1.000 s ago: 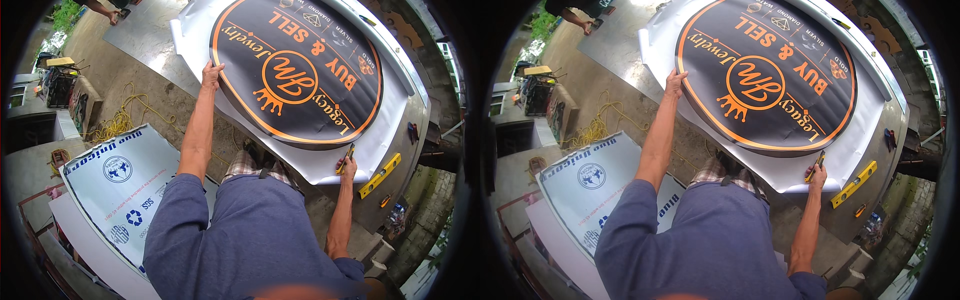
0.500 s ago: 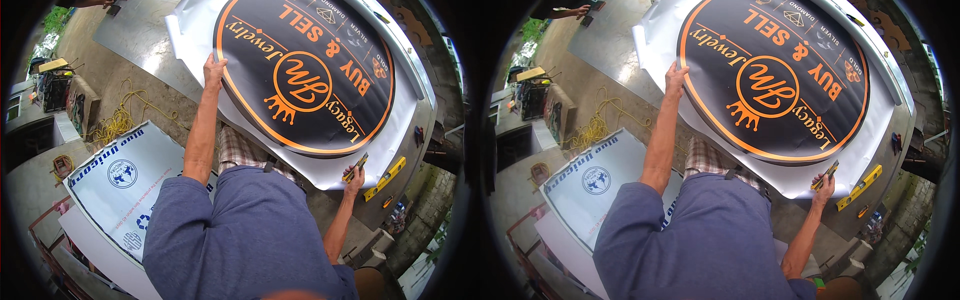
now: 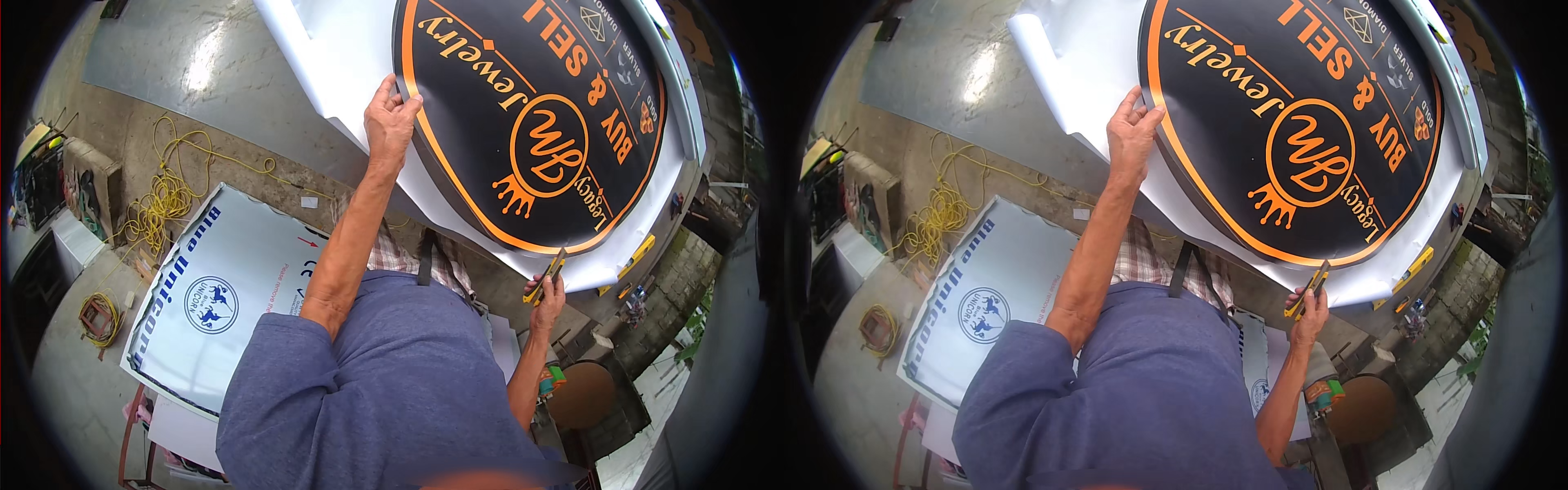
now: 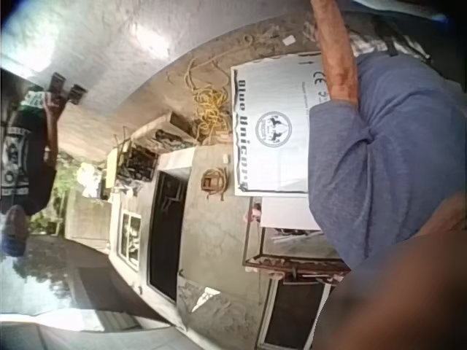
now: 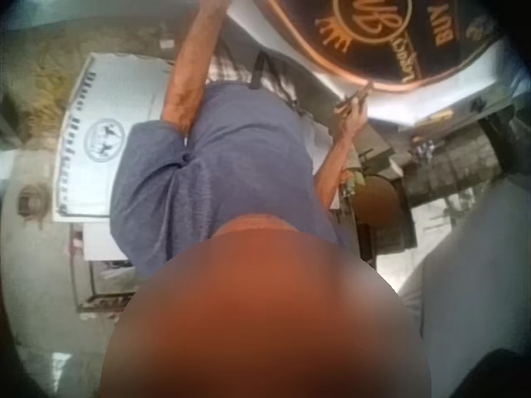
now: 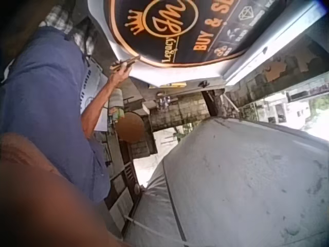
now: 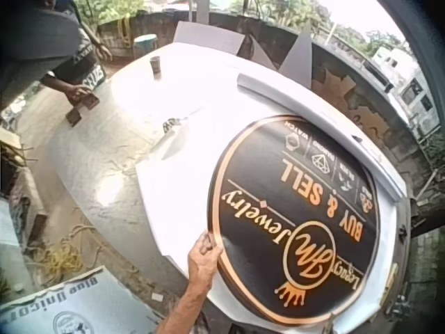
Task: The recorder uses a utility knife and a level to align and cut vinyl graphics onto a sign board.
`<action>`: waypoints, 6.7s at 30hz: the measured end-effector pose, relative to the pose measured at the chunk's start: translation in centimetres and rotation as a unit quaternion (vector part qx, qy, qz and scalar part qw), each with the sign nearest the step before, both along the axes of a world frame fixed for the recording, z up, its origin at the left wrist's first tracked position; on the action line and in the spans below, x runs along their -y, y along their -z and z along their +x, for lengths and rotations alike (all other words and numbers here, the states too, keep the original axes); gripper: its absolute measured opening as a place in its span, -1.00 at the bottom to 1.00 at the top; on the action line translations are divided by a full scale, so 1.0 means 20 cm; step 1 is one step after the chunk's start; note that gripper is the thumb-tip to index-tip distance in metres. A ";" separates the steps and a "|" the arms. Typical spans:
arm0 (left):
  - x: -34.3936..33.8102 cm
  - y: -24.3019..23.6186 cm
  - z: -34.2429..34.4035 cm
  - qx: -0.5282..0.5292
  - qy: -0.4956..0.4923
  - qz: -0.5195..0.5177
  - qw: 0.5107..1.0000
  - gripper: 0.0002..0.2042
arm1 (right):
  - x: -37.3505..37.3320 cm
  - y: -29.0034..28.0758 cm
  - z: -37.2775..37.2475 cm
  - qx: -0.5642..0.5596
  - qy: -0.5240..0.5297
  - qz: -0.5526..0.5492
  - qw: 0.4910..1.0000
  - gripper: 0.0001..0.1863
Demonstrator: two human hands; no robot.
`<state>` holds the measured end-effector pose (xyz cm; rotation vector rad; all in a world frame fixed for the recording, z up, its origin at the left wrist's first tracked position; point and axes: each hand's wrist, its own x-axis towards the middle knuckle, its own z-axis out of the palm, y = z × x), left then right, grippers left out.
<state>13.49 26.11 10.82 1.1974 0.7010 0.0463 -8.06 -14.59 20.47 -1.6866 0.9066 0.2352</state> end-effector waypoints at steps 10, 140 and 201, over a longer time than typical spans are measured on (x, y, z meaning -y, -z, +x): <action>-0.04 0.00 0.02 0.032 -0.032 -0.049 0.998 -0.58 | -0.72 -0.11 0.50 -0.005 -0.149 0.012 0.989 -0.54; -0.90 -0.69 0.32 0.038 0.508 0.473 0.719 -0.41 | 0.01 0.55 0.03 0.193 0.427 0.017 0.883 -0.56; -0.54 -0.76 1.78 0.016 0.204 0.880 0.428 -0.68 | 0.98 0.48 0.63 0.110 0.317 0.045 0.941 -0.76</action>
